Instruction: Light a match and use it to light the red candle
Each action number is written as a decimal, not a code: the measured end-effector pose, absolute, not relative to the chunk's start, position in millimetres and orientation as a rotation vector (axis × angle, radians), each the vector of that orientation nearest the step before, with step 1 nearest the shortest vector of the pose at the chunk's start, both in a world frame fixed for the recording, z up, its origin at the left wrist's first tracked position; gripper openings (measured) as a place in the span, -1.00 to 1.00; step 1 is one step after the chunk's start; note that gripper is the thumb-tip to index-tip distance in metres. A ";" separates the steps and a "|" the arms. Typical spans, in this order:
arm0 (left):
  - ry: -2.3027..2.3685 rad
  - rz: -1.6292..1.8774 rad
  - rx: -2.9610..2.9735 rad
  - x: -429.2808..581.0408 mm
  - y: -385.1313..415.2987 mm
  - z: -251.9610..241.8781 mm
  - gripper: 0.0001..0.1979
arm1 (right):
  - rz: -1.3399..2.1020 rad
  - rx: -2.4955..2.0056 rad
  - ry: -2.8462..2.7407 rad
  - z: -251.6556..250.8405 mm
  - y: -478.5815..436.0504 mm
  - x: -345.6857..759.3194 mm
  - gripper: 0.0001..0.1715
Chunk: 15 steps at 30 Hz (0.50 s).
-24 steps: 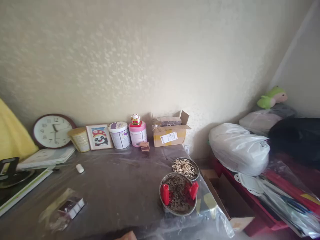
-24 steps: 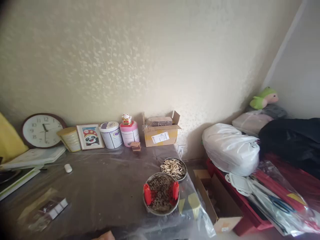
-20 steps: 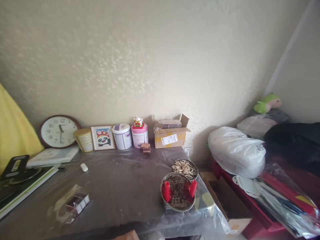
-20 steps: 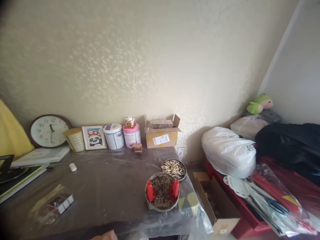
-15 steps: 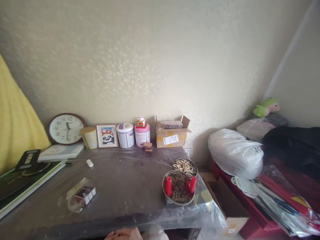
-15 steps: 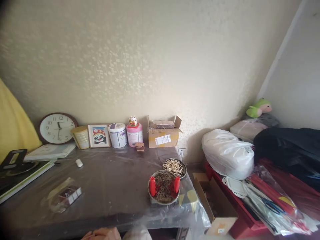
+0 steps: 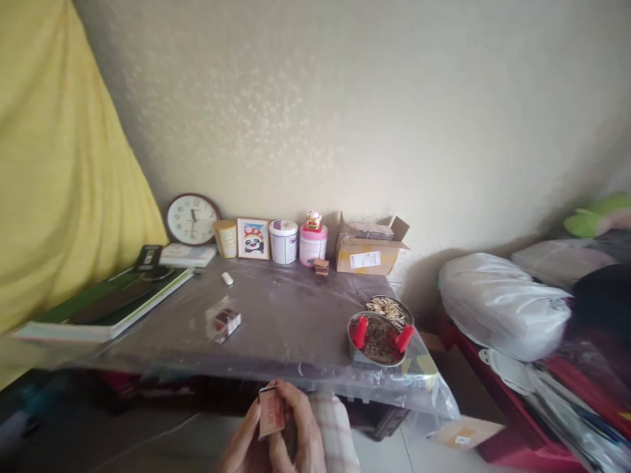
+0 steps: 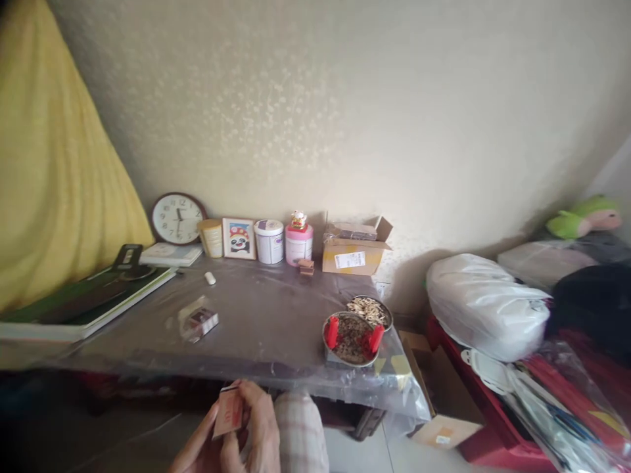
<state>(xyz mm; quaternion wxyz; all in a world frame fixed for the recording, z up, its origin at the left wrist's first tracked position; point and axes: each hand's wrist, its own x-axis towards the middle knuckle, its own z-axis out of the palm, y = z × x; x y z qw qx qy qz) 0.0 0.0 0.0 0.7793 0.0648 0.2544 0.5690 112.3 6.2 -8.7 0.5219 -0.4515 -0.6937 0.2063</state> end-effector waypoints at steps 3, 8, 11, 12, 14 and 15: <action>0.520 1.258 0.099 4.6 -6.4 6.5 -0.70 | 0.579 -1.023 -1.688 -8.7 6.5 114.2 -0.33; 0.446 1.328 0.083 8.0 -8.7 6.2 -0.72 | 0.589 -1.064 -1.773 -13.7 11.4 116.0 -0.33; 0.422 1.339 0.110 7.3 -9.6 4.2 -0.73 | 0.528 -1.087 -1.801 -12.5 10.9 118.7 -0.32; 0.414 1.339 0.123 7.0 -10.0 3.9 -0.73 | 0.513 -1.086 -1.813 -12.4 10.7 119.5 -0.32; 0.403 1.345 0.137 6.5 -10.6 3.6 -0.74 | 0.493 -1.061 -1.833 -13.9 10.8 120.3 -0.31; 0.404 1.351 0.133 6.4 -10.7 3.6 -0.76 | 0.488 -1.041 -1.837 -15.7 11.0 120.1 -0.30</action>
